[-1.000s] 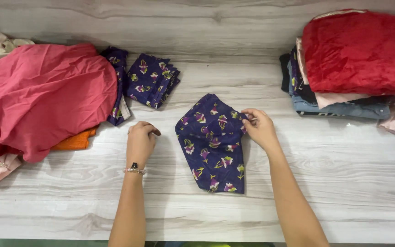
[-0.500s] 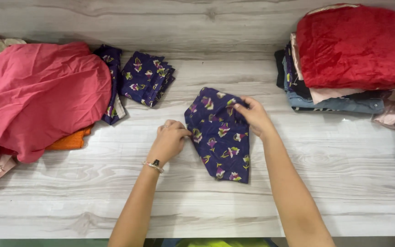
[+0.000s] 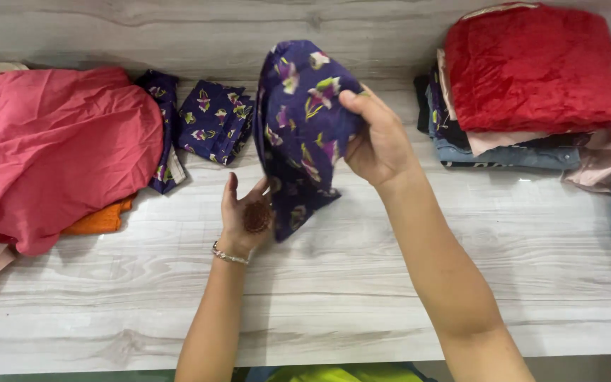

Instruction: Folding various pieces of clothing on a surface.

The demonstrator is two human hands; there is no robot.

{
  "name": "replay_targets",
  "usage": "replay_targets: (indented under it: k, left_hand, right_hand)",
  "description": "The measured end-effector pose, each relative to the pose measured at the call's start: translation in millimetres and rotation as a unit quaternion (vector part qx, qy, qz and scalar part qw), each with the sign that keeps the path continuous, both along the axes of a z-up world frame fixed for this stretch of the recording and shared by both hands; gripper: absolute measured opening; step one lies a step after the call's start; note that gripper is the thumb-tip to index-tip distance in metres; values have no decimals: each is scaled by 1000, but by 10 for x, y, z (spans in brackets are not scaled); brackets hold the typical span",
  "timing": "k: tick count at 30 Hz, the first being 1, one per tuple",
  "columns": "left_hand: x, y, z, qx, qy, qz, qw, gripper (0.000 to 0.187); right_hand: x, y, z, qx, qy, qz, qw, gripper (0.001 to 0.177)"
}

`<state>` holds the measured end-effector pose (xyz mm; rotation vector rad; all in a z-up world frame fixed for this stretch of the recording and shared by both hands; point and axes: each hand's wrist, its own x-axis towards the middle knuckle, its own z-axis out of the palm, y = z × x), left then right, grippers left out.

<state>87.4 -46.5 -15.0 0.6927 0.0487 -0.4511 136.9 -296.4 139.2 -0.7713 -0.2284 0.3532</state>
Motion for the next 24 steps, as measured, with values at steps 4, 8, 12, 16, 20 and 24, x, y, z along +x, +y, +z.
replay_targets:
  k: [4,8,12,16,20,24]
  left_hand:
    - [-4,256,-155,-81,33,-47,995,98]
    - [17,246,-83,252,-165,-141,943,96]
    - [80,171,-239,345,-27,-105,932,90]
    - [50,105,-164,453,-99,-39,885,86]
    - [-5,77,-105,542,-159,26,825,80]
    - [63,127,-428,539,-172,22,825,57]
  right_hand:
    - [139,-434,-254,39,56,-129,989,20]
    - [317,-1294,-1074,-21,122,-238,963,19]
    - [188,-1936,-1782,-206,110,-291,928,29]
    - [-21,-1986,-1752,-312,95,-265,907,45]
    - [-155,-1423,-1415,-440,-101,-272,850,50]
    - [-401,-313,-1243,-580,-211,-273,738,54]
